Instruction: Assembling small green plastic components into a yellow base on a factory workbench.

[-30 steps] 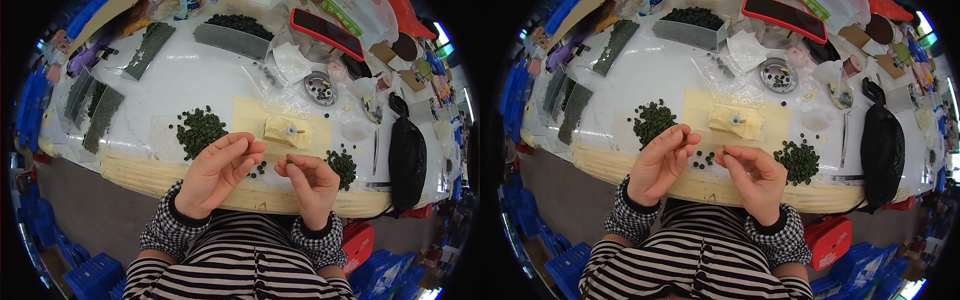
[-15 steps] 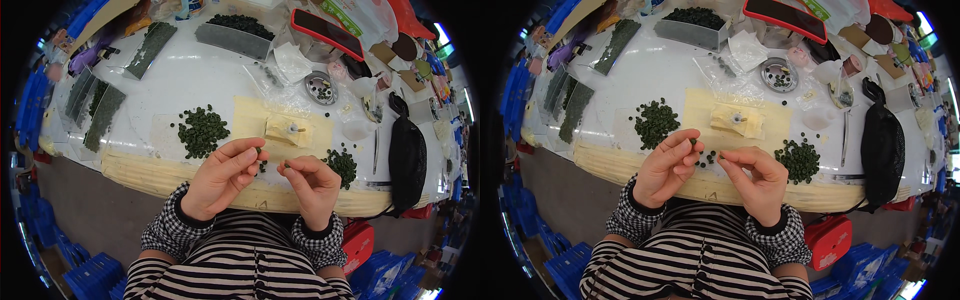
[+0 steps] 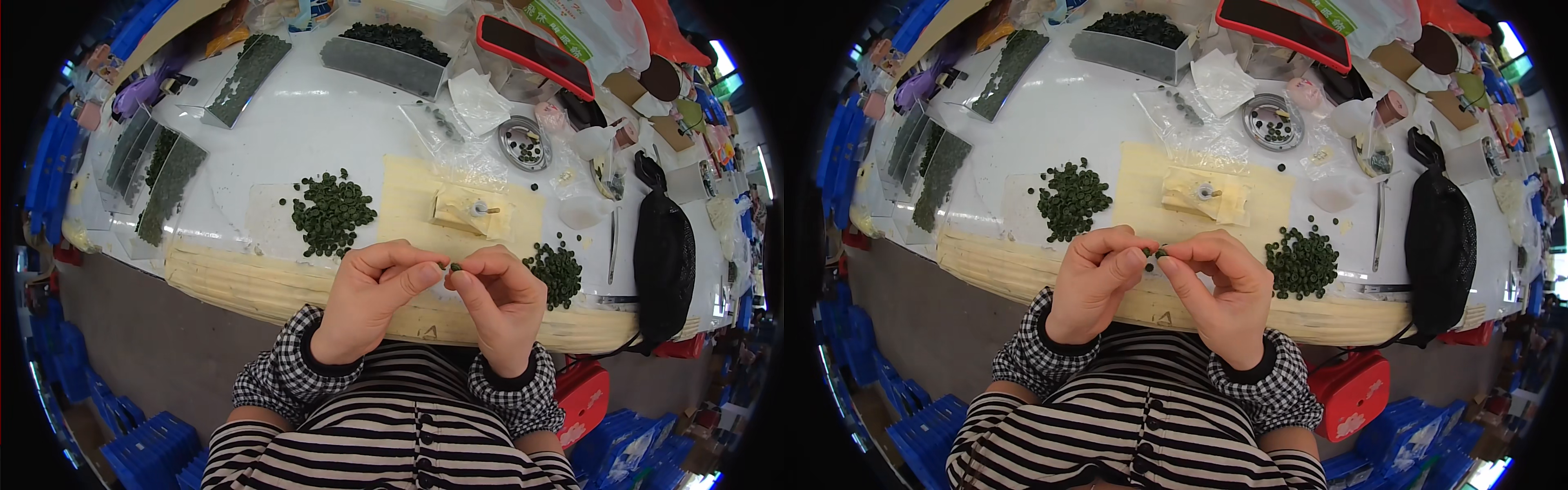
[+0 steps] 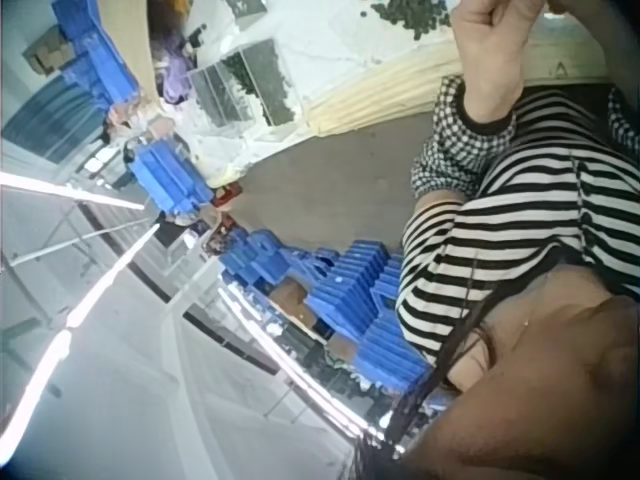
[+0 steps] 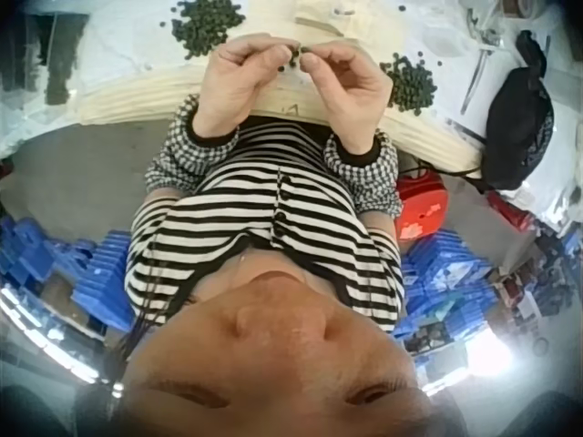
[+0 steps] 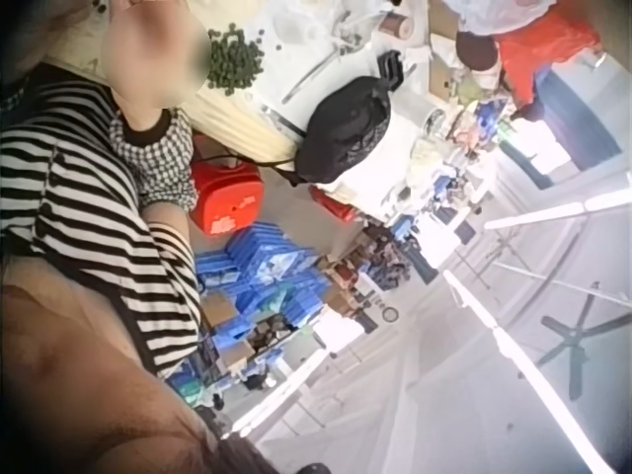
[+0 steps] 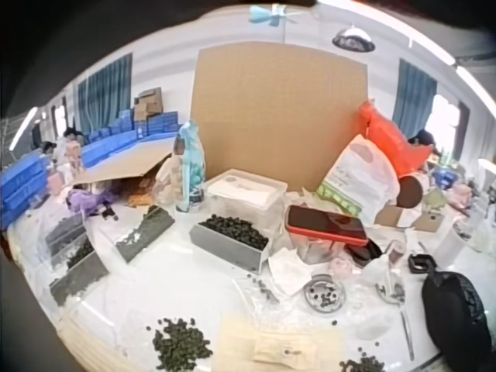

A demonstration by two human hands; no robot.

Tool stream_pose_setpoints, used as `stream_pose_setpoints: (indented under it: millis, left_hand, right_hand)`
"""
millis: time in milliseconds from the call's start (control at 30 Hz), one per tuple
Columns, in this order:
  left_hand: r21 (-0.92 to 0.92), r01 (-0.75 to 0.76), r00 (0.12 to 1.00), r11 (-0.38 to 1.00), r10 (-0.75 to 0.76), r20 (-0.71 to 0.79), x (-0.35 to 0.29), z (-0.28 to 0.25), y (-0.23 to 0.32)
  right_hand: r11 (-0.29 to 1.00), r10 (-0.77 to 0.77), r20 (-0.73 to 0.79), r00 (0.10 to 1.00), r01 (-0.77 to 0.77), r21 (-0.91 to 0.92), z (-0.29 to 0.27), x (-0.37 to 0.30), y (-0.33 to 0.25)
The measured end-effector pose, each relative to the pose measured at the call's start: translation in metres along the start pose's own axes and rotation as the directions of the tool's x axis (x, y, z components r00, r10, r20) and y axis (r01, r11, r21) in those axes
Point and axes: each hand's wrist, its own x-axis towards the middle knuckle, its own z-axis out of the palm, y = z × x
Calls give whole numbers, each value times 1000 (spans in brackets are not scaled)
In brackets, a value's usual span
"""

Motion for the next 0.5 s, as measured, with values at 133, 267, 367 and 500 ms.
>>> stream_pose_setpoints:
  millis: [133,267,367,500]
  left_hand:
    - [175,-120,991,977,128,-35,-2,-1,-5]
    - [181,-145,987,973,155,-41,-2,1,-7]
    - [166,-146,985,975,158,-63,-3,2,-9]
    - [96,-95,988,991,106,-114,-5,4,-11]
  right_hand:
    - [980,-140,-13,990,137,-143,4,-1,0]
    - [972,-174,-39,984,166,-166,8,-1,-2]
    - [966,-203,-55,978,190,-174,9,-2,2]
    - [838,-410,-6,912,374,-398,12,1,1]
